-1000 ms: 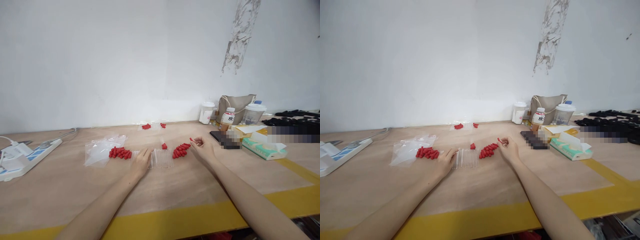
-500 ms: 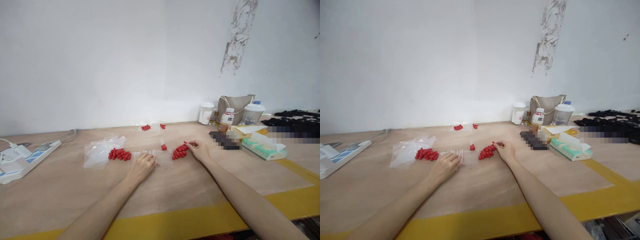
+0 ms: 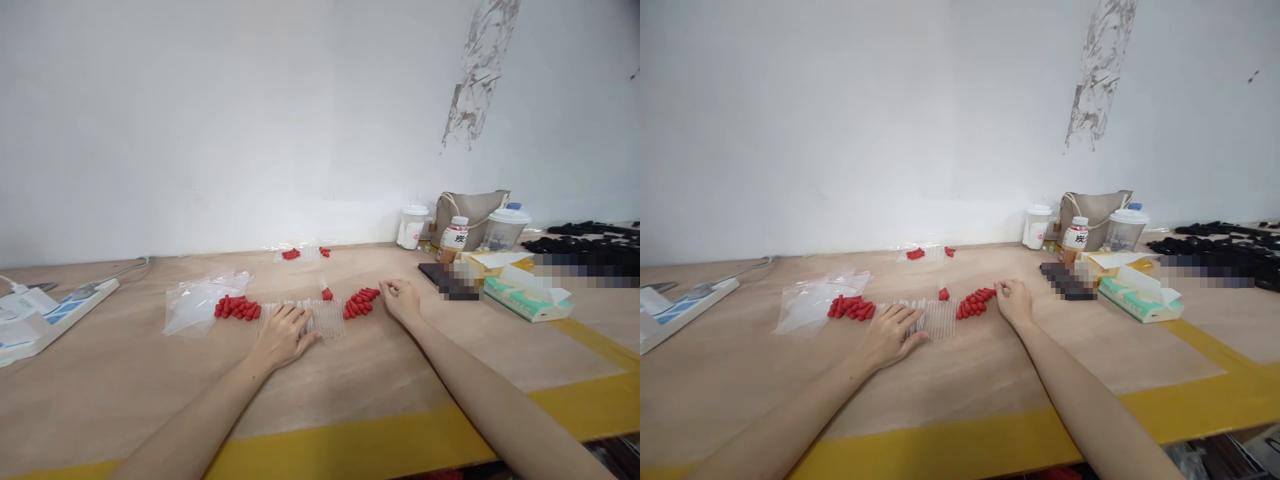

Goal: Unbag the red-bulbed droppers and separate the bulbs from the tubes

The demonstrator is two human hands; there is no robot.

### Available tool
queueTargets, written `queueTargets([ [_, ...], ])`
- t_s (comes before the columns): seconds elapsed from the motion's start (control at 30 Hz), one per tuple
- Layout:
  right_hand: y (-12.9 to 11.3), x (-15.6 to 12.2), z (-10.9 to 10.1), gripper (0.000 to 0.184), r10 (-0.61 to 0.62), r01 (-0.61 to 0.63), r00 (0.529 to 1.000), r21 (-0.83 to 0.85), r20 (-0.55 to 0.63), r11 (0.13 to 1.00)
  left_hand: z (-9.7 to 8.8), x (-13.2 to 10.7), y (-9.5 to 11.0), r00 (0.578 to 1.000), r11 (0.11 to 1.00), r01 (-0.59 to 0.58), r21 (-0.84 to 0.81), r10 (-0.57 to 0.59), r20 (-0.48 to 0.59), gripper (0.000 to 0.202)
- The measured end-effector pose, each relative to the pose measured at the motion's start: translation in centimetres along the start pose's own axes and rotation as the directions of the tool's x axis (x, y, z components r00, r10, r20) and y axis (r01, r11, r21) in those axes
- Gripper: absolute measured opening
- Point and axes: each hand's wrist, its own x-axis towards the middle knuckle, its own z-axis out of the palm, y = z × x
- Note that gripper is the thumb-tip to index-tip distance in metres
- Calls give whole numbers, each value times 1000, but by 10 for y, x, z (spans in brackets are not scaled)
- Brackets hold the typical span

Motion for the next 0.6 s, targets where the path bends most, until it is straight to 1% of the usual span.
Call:
queueTargets([
  [0.13,-1,3,-15,30,-40,37,996,-30,-84,999,-12,-7,-6,996,996,88,-12,-88,-26,41],
  [0.2,-6,9,-25,28,-35,28,993,-69,-110,997,-19,-10,-10,991,992,127,-10,-127,-45,43],
  [0.23,-11,12,-29,26,-26,19,995,-80,-96,997,-21,-11,-12,988,990,142,-11,-143,-52,45],
  [0.27,-17,16,-32,24,-20,15,998,-80,-57,997,-23,-12,-13,987,988,151,-13,-152,-54,46],
  [0.33,-35,21,-31,21,-36,40,996,-48,80,998,-24,-12,-15,988,989,149,-15,-150,-37,50],
  [0.4,-58,23,-22,18,-66,74,974,-30,217,997,-24,-12,-15,992,992,126,-13,-126,1,54],
  [0.43,-70,22,-15,18,-70,83,962,-39,264,996,-24,-12,-15,993,993,115,-9,-115,19,56],
  [0.53,-103,16,11,24,-38,86,936,-123,351,989,-24,-12,-15,993,994,108,4,-108,43,59],
  [0.6,-118,12,26,30,13,74,924,-212,381,975,-26,-12,-16,992,993,120,9,-121,32,59],
])
